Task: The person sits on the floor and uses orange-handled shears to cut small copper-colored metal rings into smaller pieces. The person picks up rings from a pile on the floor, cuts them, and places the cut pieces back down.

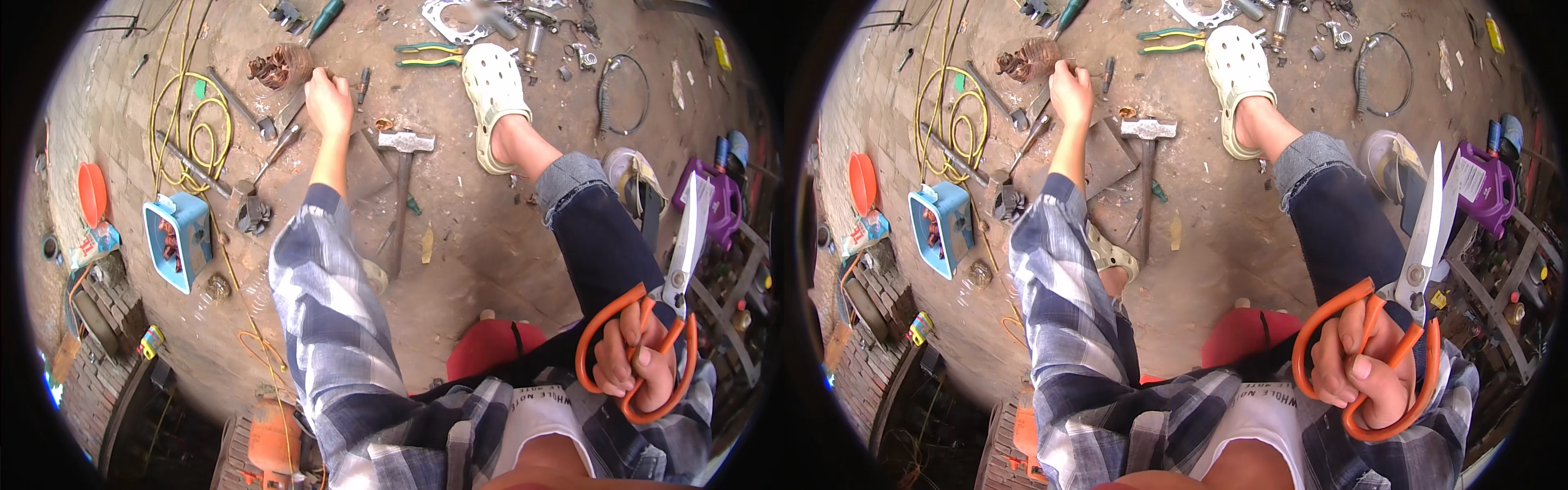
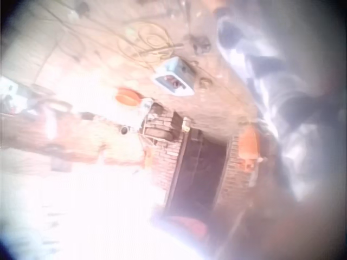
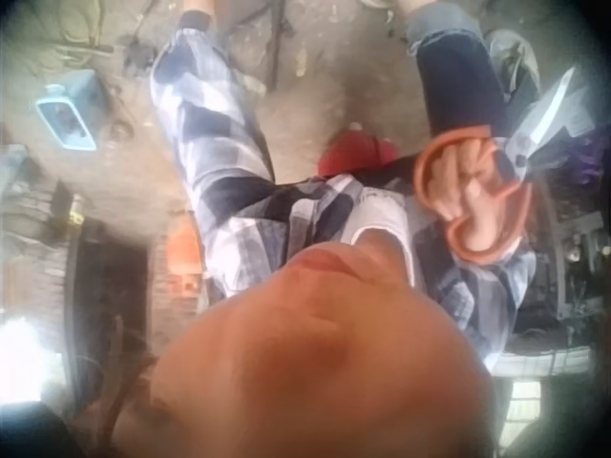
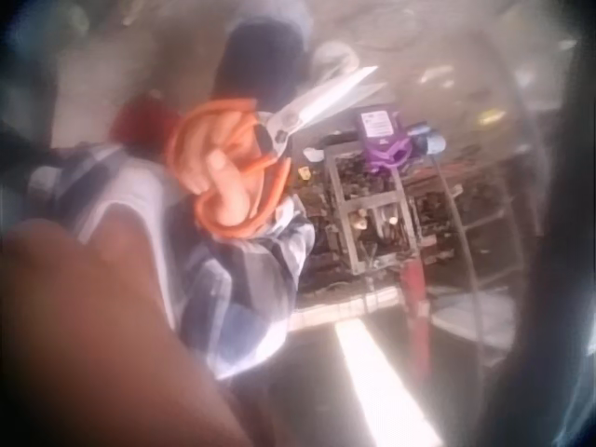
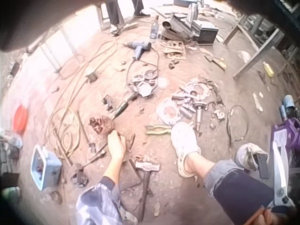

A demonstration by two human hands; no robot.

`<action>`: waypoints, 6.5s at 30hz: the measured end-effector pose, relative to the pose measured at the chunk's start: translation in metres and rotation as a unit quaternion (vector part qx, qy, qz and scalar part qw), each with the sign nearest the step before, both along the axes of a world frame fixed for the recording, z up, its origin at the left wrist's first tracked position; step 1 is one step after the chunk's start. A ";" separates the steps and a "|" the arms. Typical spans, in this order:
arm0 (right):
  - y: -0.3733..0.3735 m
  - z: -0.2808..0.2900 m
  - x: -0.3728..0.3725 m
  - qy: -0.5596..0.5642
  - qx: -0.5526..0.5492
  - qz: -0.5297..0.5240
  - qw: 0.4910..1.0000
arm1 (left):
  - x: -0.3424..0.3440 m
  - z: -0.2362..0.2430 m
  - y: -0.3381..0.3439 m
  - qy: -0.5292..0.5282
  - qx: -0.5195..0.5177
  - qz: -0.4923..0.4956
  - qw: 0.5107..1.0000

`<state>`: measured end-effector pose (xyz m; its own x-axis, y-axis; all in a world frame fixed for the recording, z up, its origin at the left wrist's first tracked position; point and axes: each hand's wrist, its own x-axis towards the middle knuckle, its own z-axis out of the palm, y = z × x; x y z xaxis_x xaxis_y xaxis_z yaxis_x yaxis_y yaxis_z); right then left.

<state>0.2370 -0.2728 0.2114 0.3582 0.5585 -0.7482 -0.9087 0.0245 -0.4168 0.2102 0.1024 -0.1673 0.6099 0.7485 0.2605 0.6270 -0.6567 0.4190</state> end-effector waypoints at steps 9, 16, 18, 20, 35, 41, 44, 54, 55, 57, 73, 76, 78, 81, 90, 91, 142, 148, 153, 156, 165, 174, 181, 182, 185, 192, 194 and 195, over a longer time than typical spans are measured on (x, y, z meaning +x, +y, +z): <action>0.003 -0.001 -0.012 -0.010 0.000 -0.003 1.000 | -0.005 0.072 0.005 -0.401 -0.219 0.077 0.886; 0.012 0.001 -0.015 -0.007 0.012 0.021 1.000 | -0.020 0.077 0.056 -0.407 -0.338 0.066 0.846; 0.015 0.001 -0.016 -0.009 0.011 0.023 1.000 | -0.029 0.079 0.047 -0.403 -0.329 0.072 0.851; 0.017 0.000 -0.020 -0.015 0.003 0.017 1.000 | -0.035 0.077 0.017 -0.269 -0.326 0.040 0.905; 0.022 0.002 -0.023 -0.015 0.026 0.057 0.998 | -0.010 0.000 -0.050 0.244 -0.149 -0.181 0.941; 0.027 0.008 -0.031 -0.002 0.015 0.045 0.999 | -0.073 0.094 0.034 0.181 -0.305 -0.080 0.932; 0.022 0.008 -0.041 -0.005 0.031 0.028 0.999 | -0.132 0.149 0.137 0.022 -0.255 0.038 0.966; 0.039 0.013 -0.046 0.018 0.043 0.066 0.997 | -0.293 0.187 0.077 -0.181 -0.432 0.188 0.864; 0.041 0.012 -0.050 0.012 0.034 0.068 0.997 | -0.298 0.166 0.051 -0.177 -0.459 0.174 0.853; 0.046 0.010 -0.050 0.009 0.023 0.073 0.997 | -0.300 0.131 0.004 -0.145 -0.483 0.173 0.846; 0.060 0.000 -0.075 -0.007 -0.011 0.102 0.995 | -0.247 0.055 -0.054 0.100 -0.056 0.005 0.993; 0.058 0.000 -0.075 -0.012 -0.015 0.102 0.995 | -0.242 0.046 -0.046 0.111 -0.086 -0.002 0.990; 0.056 0.000 -0.074 -0.013 -0.013 0.107 0.994 | -0.241 0.047 -0.044 0.114 -0.109 0.003 0.987; 0.055 -0.001 -0.072 -0.012 -0.014 0.112 0.994 | -0.244 0.046 -0.045 0.108 -0.114 0.029 0.987; 0.050 -0.003 -0.067 -0.010 -0.010 0.107 0.994 | -0.234 0.049 -0.047 0.084 -0.039 0.013 0.996; 0.049 -0.003 -0.067 -0.010 -0.011 0.106 0.994 | -0.233 0.048 -0.047 0.092 -0.040 0.012 0.995; 0.054 0.017 -0.124 -0.701 0.185 0.312 0.614 | -0.267 0.433 -0.253 -0.508 -0.635 0.046 0.580; 0.025 0.034 -0.153 -0.333 0.282 0.283 0.854 | -0.271 0.427 -0.328 -0.558 -0.571 0.084 0.596; -0.012 0.052 -0.166 -0.265 0.315 0.284 0.866 | -0.273 0.435 -0.364 -0.565 -0.502 0.074 0.651; -0.028 0.056 -0.170 -0.296 0.295 0.243 0.875 | -0.275 0.437 -0.379 -0.544 -0.478 0.079 0.685; -0.061 0.067 -0.163 -0.400 0.238 0.190 0.864 | -0.294 0.446 -0.406 -0.582 -0.690 -0.015 0.431; -0.076 0.079 -0.178 -0.376 0.310 0.251 0.836 | -0.301 0.449 -0.412 -0.590 -0.656 -0.008 0.470; -0.074 0.085 -0.195 -0.328 0.296 0.261 0.858 | -0.312 0.450 -0.414 -0.580 -0.618 0.003 0.531; -0.073 0.085 -0.196 -0.331 0.293 0.262 0.858 | -0.312 0.451 -0.415 -0.574 -0.607 0.010 0.550; -0.073 0.084 -0.197 -0.321 0.293 0.266 0.860 | -0.313 0.452 -0.417 -0.555 -0.564 0.031 0.611; -0.075 0.079 -0.195 -0.352 0.295 0.272 0.846 | -0.312 0.456 -0.423 -0.553 -0.500 0.037 0.666; -0.076 0.080 -0.198 -0.349 0.303 0.262 0.847 | -0.313 0.455 -0.424 -0.554 -0.472 0.034 0.685; -0.076 0.082 -0.200 -0.347 0.307 0.257 0.848 | -0.314 0.454 -0.424 -0.553 -0.449 0.033 0.701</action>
<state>0.0374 -0.3484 0.2930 0.1846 0.9823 0.0323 -0.4071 0.1063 -0.9072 -0.1036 -0.3221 0.2870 0.3630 0.9305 -0.0489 -0.3900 0.1993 0.8990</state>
